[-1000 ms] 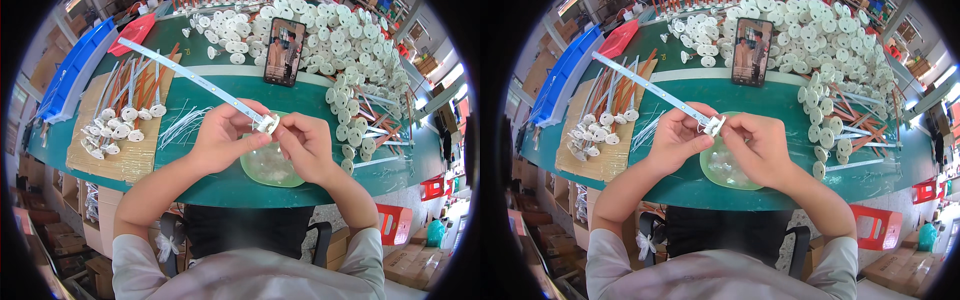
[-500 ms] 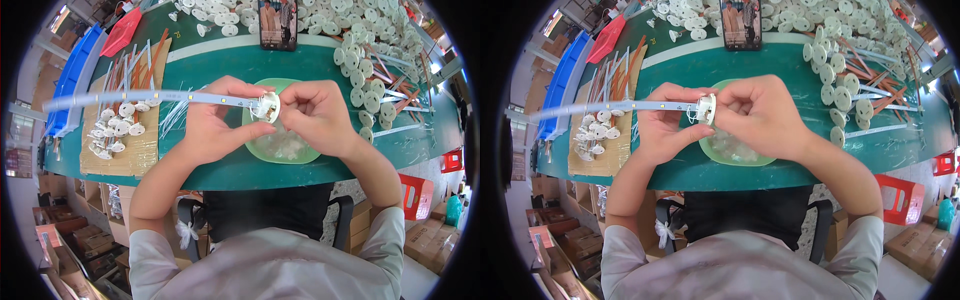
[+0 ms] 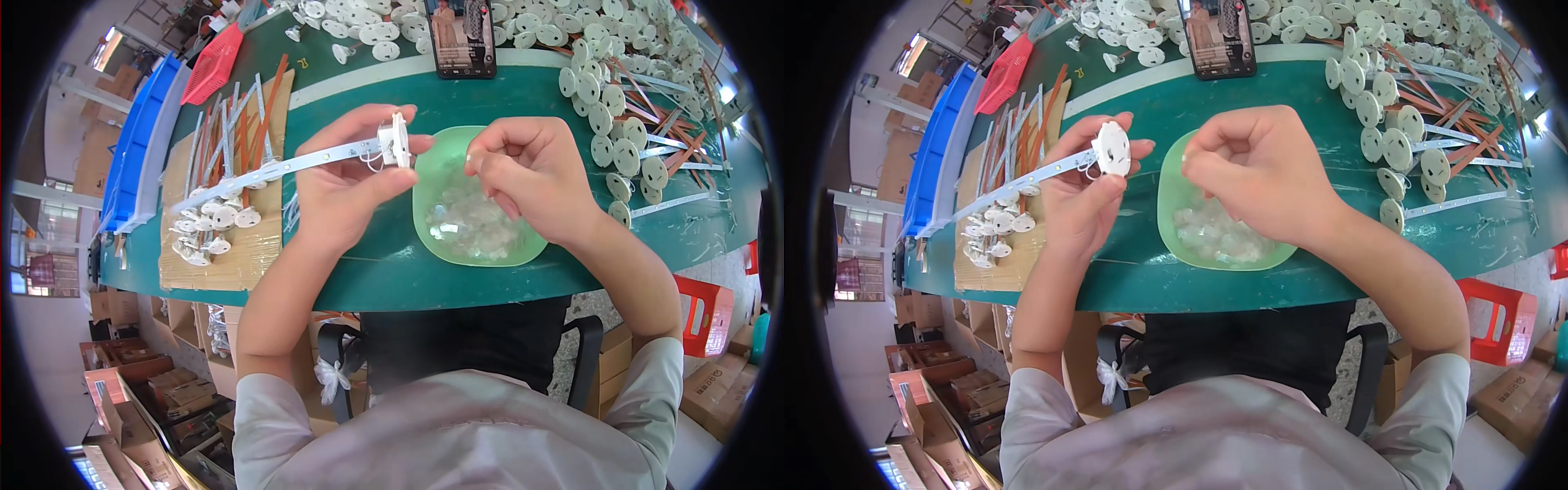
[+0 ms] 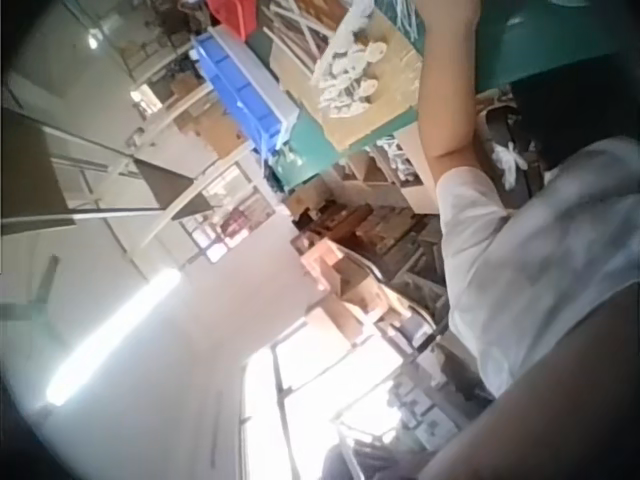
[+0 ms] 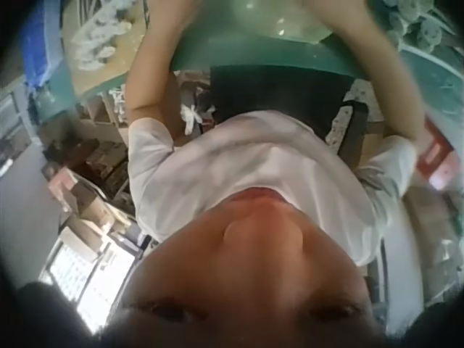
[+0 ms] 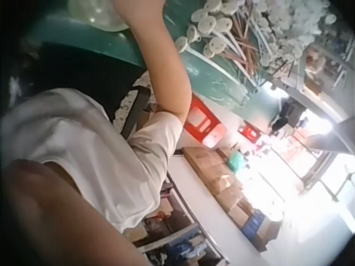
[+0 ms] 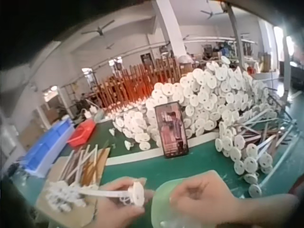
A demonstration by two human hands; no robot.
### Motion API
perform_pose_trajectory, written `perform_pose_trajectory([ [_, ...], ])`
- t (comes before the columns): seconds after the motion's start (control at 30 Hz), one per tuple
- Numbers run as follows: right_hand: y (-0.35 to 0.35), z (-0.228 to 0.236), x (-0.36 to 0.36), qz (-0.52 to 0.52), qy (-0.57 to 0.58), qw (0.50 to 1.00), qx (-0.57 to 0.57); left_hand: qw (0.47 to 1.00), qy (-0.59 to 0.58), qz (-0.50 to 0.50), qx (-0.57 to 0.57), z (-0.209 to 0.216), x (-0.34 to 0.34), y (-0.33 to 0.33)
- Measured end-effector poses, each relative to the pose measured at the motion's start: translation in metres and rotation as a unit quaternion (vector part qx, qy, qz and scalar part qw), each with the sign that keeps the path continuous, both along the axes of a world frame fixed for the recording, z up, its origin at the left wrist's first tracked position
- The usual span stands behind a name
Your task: The person assembles LED light fixtures by hand at a green workbench. They repeatedly pick up white circular diffusers and attach them to a flexible LED strip, then place the completed units into a green tray. The process involves handling small components and wires in a repetitive assembly line fashion.
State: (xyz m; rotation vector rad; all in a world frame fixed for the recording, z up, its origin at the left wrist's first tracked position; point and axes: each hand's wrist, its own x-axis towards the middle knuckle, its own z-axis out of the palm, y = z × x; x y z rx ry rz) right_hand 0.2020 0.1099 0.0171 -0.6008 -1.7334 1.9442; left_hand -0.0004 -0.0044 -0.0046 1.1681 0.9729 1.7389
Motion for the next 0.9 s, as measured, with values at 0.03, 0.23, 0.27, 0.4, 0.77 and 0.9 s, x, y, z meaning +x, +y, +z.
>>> perform_pose_trajectory([
  [0.03, 0.002, -0.001, -0.001, 0.001, 0.013, 1.000, -0.007, 0.999, -0.022, -0.029, 0.006, -0.003, -0.002, 0.001],
  [0.23, 0.013, -0.007, -0.001, -0.032, 0.055, 0.998, -0.020, 0.997, 0.028, -0.061, -0.046, -0.002, -0.002, 0.000],
  [0.27, 0.017, -0.008, -0.002, -0.053, 0.043, 0.997, 0.020, 0.996, 0.034, -0.062, -0.047, -0.002, -0.002, 0.000],
  [0.4, 0.040, -0.017, -0.002, -0.185, -0.069, 0.824, 0.531, 0.995, 0.068, -0.047, -0.056, -0.003, 0.003, 0.002],
  [0.77, 0.046, -0.022, 0.001, -0.097, -0.138, 0.784, 0.597, 0.987, 0.141, -0.024, -0.069, -0.003, 0.007, 0.003],
  [0.9, 0.024, -0.023, 0.003, 0.111, -0.058, 0.804, 0.581, 0.988, 0.130, -0.027, -0.079, -0.003, 0.008, 0.001],
])
